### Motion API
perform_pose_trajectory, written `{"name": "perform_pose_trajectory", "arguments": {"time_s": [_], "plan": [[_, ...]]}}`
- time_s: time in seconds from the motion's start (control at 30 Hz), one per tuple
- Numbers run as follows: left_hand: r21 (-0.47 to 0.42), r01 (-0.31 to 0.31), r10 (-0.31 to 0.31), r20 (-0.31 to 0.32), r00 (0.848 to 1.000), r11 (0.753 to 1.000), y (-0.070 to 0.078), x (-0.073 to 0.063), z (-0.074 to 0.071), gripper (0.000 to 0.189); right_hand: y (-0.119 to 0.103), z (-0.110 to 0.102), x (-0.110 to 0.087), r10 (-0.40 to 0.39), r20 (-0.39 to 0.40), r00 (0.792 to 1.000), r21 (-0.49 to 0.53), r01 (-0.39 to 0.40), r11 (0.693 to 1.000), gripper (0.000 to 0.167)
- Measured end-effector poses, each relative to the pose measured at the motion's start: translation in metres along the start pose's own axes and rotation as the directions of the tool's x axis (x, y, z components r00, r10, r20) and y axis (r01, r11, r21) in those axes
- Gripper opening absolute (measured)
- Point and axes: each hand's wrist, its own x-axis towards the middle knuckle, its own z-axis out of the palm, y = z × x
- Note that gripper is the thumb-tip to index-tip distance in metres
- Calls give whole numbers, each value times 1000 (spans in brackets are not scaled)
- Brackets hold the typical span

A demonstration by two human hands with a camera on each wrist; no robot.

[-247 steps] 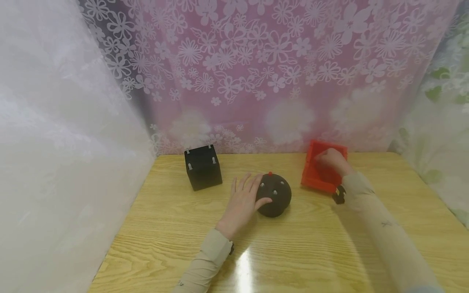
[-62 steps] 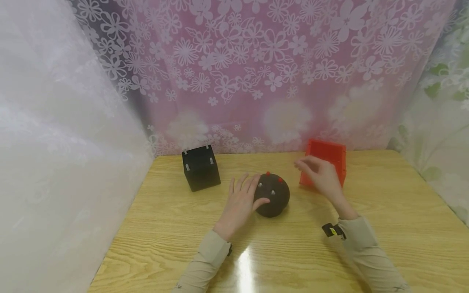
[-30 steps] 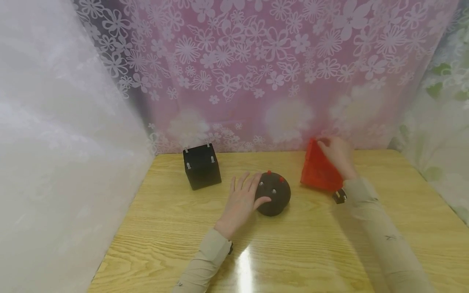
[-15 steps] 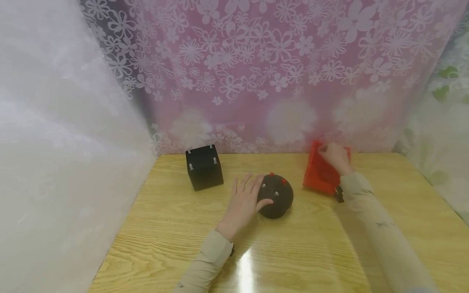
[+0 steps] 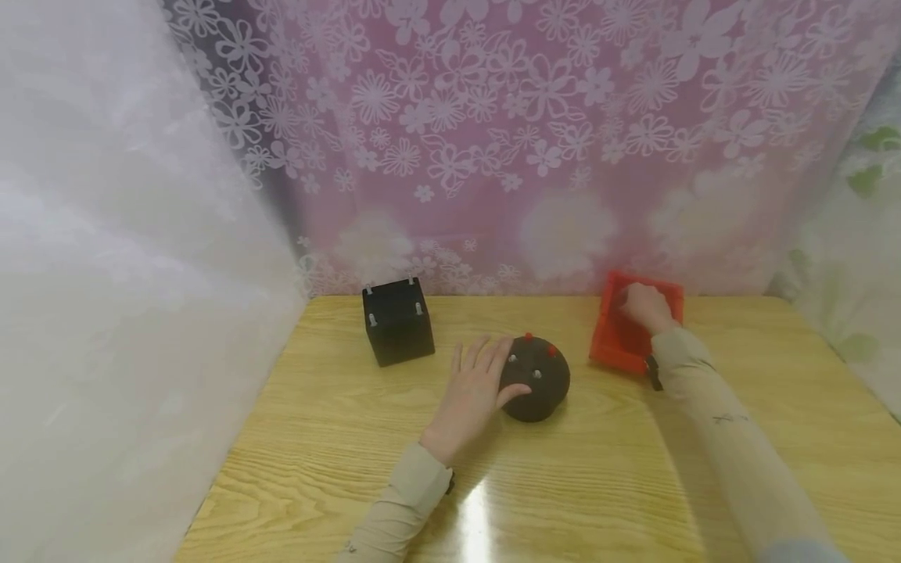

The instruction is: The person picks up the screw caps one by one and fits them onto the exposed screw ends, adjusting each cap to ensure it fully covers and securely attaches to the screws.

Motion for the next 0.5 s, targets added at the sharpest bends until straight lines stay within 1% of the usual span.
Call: {"name": "perform_pose_trajectory", "arguments": {"time_s": [0.2,0.3,0.5], "plan": [[16,-11,11,-16,1000,1000,0,0,1,81,2,3,0,44,8,999,38,-44,998,31],[12,-3,3,-9,1000,1000,0,0,1,81,1,4,0,38,13,999,31,-39,999,30],[-9,10,-10,5,1000,1000,0,0,1,80,8,10,6,45,26,999,21,-46,999,28]]}}
